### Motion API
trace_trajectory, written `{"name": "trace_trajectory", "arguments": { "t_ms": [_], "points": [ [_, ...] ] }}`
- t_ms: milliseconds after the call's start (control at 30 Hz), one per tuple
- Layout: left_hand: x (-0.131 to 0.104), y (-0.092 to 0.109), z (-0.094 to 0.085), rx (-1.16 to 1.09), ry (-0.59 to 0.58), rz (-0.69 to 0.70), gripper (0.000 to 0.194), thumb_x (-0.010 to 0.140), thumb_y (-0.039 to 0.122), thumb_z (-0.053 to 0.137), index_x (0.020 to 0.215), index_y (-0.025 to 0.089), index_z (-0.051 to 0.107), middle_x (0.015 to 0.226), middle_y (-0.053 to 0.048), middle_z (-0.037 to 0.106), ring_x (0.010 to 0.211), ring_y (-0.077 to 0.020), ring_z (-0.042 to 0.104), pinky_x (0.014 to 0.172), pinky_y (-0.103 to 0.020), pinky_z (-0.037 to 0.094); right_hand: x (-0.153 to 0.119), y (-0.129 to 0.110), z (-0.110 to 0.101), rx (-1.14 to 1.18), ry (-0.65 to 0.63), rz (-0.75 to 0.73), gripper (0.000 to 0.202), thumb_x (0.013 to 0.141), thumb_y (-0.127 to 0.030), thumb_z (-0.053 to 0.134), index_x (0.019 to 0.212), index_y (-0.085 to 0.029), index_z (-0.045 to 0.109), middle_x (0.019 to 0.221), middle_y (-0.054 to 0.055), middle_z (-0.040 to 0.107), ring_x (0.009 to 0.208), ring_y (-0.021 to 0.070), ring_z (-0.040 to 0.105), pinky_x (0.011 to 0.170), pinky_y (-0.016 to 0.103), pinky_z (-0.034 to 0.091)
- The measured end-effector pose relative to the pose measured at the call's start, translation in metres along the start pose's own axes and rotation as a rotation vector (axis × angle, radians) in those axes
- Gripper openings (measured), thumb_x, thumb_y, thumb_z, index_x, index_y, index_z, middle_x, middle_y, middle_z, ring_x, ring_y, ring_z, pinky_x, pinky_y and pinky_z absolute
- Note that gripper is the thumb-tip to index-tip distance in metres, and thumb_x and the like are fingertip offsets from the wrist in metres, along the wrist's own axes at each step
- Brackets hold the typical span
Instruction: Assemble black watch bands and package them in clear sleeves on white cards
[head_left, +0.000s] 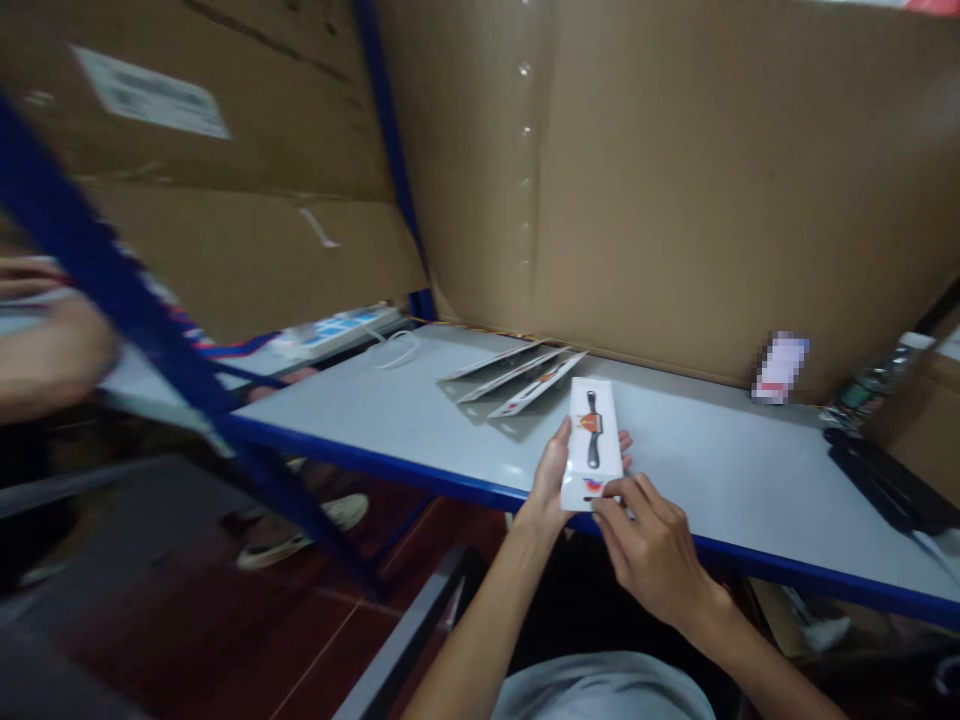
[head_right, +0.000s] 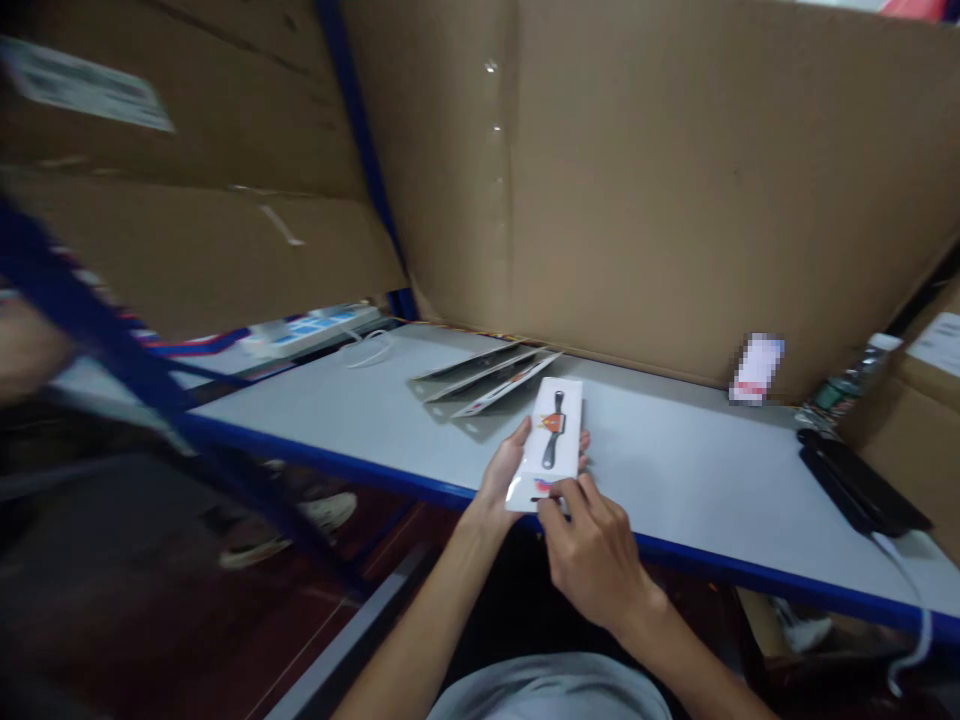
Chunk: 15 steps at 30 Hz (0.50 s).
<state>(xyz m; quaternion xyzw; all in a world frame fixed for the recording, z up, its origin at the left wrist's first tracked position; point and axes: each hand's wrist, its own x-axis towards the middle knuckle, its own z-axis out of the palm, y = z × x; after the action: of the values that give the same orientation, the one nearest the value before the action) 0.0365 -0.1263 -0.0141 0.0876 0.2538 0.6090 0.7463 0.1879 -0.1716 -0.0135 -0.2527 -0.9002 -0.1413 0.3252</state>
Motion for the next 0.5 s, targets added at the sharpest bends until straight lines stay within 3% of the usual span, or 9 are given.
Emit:
{"name": "trace_trajectory", "arguments": {
  "t_ms": [100, 233, 367, 500],
  "points": [
    [0.006, 0.001, -0.008, 0.014, -0.007, 0.01, 0.059, 0.103, 0.047, 0.03, 0.139, 0.006, 0.052, 0.101, -0.019, 0.075, 0.085, -0.0292, 0.074, 0.079, -0.044, 0.061, 0.007, -0.007, -0.007, 0.004, -0.135, 0.096, 0.009, 0.093, -0.011, 0.057, 0.098, -0.018, 0.061, 0.099, 0.008, 0.064, 0.097, 0.0229, 0.057, 0.072, 0.031, 0.051],
    [0.01, 0.003, -0.012, 0.023, -0.051, 0.004, 0.06, 0.103, 0.043, 0.03, 0.149, 0.005, 0.042, 0.104, -0.02, 0.075, 0.084, -0.0298, 0.075, 0.082, -0.047, 0.06, 0.015, -0.008, -0.01, -0.085, -0.237, 0.077, 0.01, 0.092, -0.011, 0.055, 0.101, -0.015, 0.058, 0.101, 0.01, 0.061, 0.098, 0.0245, 0.054, 0.068, 0.033, 0.052],
    [0.008, 0.004, -0.012, 0.049, -0.057, -0.011, 0.061, 0.103, 0.043, 0.03, 0.152, 0.006, 0.038, 0.103, -0.02, 0.076, 0.08, -0.0293, 0.075, 0.079, -0.045, 0.061, 0.013, -0.006, -0.004, -0.12, -0.226, 0.056, 0.01, 0.091, -0.01, 0.055, 0.1, -0.014, 0.056, 0.1, 0.01, 0.059, 0.096, 0.0254, 0.053, 0.069, 0.035, 0.051],
    [0.01, 0.005, -0.018, 0.05, -0.081, -0.054, 0.062, 0.102, 0.046, 0.031, 0.147, 0.006, 0.045, 0.099, -0.019, 0.076, 0.075, -0.029, 0.075, 0.071, -0.042, 0.061, 0.01, -0.007, -0.002, -0.114, -0.153, 0.049, 0.007, 0.091, -0.011, 0.055, 0.097, -0.014, 0.056, 0.096, 0.009, 0.058, 0.091, 0.0245, 0.052, 0.074, 0.036, 0.049]
  ]
}}
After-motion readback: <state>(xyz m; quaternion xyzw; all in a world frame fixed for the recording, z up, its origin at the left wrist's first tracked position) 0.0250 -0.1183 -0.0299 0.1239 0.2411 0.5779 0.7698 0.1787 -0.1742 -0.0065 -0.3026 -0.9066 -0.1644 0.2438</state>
